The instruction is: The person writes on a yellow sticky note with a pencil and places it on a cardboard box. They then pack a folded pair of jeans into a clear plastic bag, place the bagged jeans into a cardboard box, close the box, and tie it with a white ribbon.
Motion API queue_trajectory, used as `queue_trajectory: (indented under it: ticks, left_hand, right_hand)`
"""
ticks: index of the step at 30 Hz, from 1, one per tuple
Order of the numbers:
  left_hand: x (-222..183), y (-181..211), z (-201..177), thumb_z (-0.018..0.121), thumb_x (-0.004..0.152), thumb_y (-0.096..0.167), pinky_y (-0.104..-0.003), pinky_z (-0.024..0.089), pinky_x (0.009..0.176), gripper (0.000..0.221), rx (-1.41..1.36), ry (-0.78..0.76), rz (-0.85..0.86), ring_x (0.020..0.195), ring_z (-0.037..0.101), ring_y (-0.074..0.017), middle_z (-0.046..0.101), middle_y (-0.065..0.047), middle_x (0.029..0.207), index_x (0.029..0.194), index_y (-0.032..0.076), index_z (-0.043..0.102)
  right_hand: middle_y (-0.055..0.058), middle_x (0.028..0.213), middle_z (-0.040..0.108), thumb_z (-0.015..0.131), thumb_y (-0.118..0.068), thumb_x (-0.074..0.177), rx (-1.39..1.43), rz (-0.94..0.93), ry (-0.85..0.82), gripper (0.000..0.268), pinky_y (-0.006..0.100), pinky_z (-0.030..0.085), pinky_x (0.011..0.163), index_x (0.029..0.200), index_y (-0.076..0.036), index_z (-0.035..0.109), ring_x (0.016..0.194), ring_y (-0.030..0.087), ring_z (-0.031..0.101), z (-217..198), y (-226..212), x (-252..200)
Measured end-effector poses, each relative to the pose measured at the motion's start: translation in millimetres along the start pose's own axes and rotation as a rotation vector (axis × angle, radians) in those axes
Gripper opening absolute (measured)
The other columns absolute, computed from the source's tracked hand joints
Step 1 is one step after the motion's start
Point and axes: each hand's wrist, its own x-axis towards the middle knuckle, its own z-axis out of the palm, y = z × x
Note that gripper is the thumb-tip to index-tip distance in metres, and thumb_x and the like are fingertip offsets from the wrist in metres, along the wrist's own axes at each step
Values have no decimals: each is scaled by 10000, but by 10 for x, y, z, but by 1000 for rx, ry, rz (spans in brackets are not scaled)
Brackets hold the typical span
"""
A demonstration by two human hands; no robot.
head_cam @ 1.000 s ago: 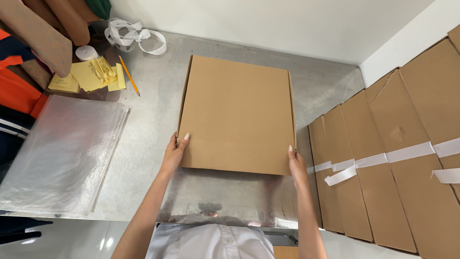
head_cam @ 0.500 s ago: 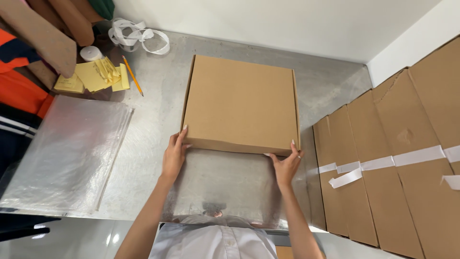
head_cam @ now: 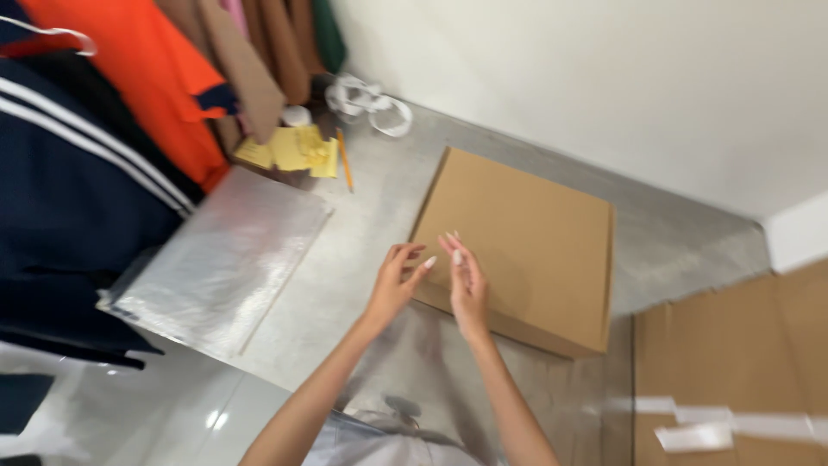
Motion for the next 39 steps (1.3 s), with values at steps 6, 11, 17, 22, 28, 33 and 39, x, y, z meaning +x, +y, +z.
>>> queue_trajectory:
  ticks: [6, 11, 17, 22, 28, 33, 39]
  left_hand:
    - [310, 404, -517, 766, 918, 241, -346, 609, 854, 262, -367, 163, -368, 940, 692, -196, 708, -118, 1063, 1109, 63, 746]
    - [680, 163, -907, 774, 915, 249, -380, 570, 918, 239, -503, 105, -501, 952, 697, -174, 720, -85, 991, 1051, 53, 777]
    - [1456, -42, -1302, 708, 956, 288, -403, 545, 927, 358, -674, -84, -607, 988, 656, -193, 678, -65, 1042, 1208, 35, 679]
    - [2689, -1146, -1280, 682, 982, 361, -393, 566, 887, 503, -389, -63, -545, 1027, 695, -268, 645, -163, 1161, 1347, 34, 574]
    - [3791, -1580, -892, 643, 911, 190, -571, 527, 1016, 249, 598, -162, -67, 1152, 608, -537, 470, -203, 1430, 1060, 13, 734]
    - [4134, -1887, -553, 640, 909, 93, -449, 505, 992, 437, 1217, -252, 115, 1299, 470, -296, 441, -150, 1471, 1332, 43, 543]
    - [4013, -1716, -521, 666, 897, 13, -458, 545, 874, 113, 490, -129, 164, 1001, 648, -414, 627, -197, 997, 1003, -15, 643]
  right_hand:
    - [30, 1644, 365, 239, -459, 1072, 215, 178, -345, 614, 433, 180, 1238, 1631, -206, 219, 1514, 216, 293, 928, -349, 334]
    - [102, 1690, 201, 293, -447, 1078, 237, 218, -368, 625, 447, 62, 1263, 1625, -154, 223, 1556, 292, 115, 1420, -258, 685]
    - [136, 1691, 146, 454, -375, 1067, 95, 269, -265, 609, 547, 114, 1236, 1611, -171, 270, 1544, 371, 110, 1726, 152, 1231]
    - [163, 1619, 322, 639, -344, 1002, -116, 411, -48, 616, 528, 243, 1212, 1541, -146, 418, 1522, 368, 250, 1442, 444, 1492]
    - [173, 1380, 591, 721, -223, 947, -148, 476, 121, 479, 390, 476, 1062, 1389, -98, 586, 1384, 303, 498, 1047, 979, 1522]
    - [88, 1221, 723, 660, -130, 969, -76, 474, 178, 252, 355, 495, 1016, 1213, -89, 707, 1196, 189, 632, 982, 1014, 1537]
    - [61, 1152, 765, 653, -121, 972, -98, 493, 217, 186, 307, 532, 955, 1135, -100, 739, 1084, 146, 686, 1010, 1027, 1517]
